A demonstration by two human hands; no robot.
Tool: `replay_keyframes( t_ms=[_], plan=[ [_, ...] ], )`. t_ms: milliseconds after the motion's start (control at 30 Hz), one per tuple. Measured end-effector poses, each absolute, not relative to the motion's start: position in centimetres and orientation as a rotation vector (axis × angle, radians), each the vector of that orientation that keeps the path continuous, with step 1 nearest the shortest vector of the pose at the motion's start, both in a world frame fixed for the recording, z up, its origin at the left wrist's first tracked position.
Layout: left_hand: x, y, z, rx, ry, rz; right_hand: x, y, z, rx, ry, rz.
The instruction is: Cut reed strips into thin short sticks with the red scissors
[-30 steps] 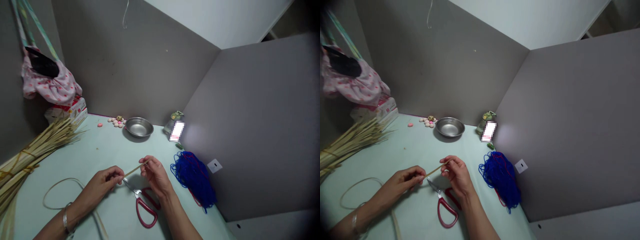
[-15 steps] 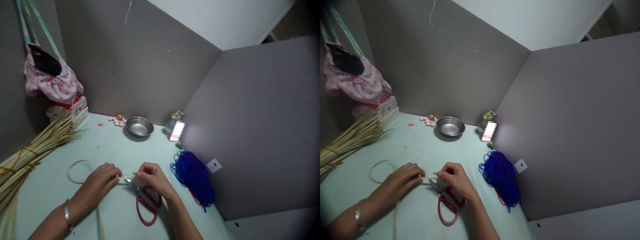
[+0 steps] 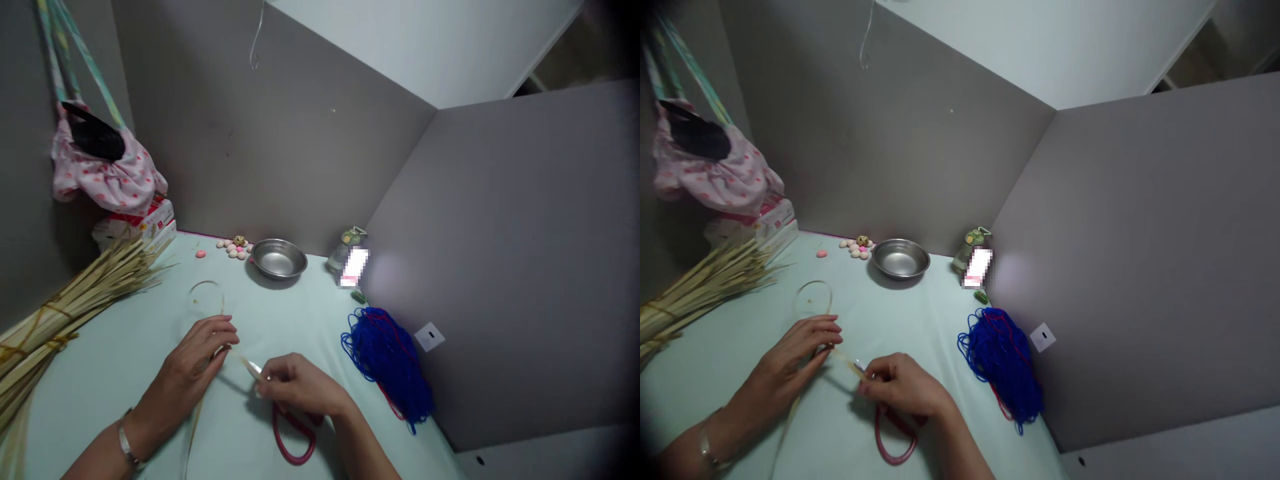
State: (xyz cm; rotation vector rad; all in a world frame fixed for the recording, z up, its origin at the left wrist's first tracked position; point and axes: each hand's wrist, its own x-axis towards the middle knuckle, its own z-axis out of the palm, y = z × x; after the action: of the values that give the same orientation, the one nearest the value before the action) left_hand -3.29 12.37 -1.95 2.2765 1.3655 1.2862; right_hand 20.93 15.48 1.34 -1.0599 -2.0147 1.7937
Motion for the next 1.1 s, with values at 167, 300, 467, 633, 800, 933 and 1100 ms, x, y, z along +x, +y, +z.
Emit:
replay_keyframes(
  t_ms=[167,300,467,633,800,933,1100],
  plan=[
    [-4.9,12.8,-1.1,2.253,1.643,1.39,22.2,17.3,2.0,-1.178,-1.613,1.535],
    [-6.3,12.8,0.0,1.998,2.003,1.556,23.7,18.4,2.5,-1.078,-1.332,1.297],
    [-6.7,12.3,1.0,1.961,2.325,1.687,23.8,18.1,2.7,-0.972,-1.306,1.315],
    [-6.2,11.5,1.1,2.097,2.336,1.794,21.8,17.0,1.8,-1.028,-1.524,1.601],
    [-4.3,10.8,0.7,1.842,1.795,1.665,20.2,15.9,1.2,-0.978,-1.527,1.85],
    [-2.2,11.2,0.2,1.402,1.406,1.129,19.4,15.1,0.9,-0.904,-1.554,2.029],
    [-0.9,11.5,-0.4,1.182,1.118,1.051,18.9,14.8,0.0,-0.869,-1.556,2.126]
  ],
)
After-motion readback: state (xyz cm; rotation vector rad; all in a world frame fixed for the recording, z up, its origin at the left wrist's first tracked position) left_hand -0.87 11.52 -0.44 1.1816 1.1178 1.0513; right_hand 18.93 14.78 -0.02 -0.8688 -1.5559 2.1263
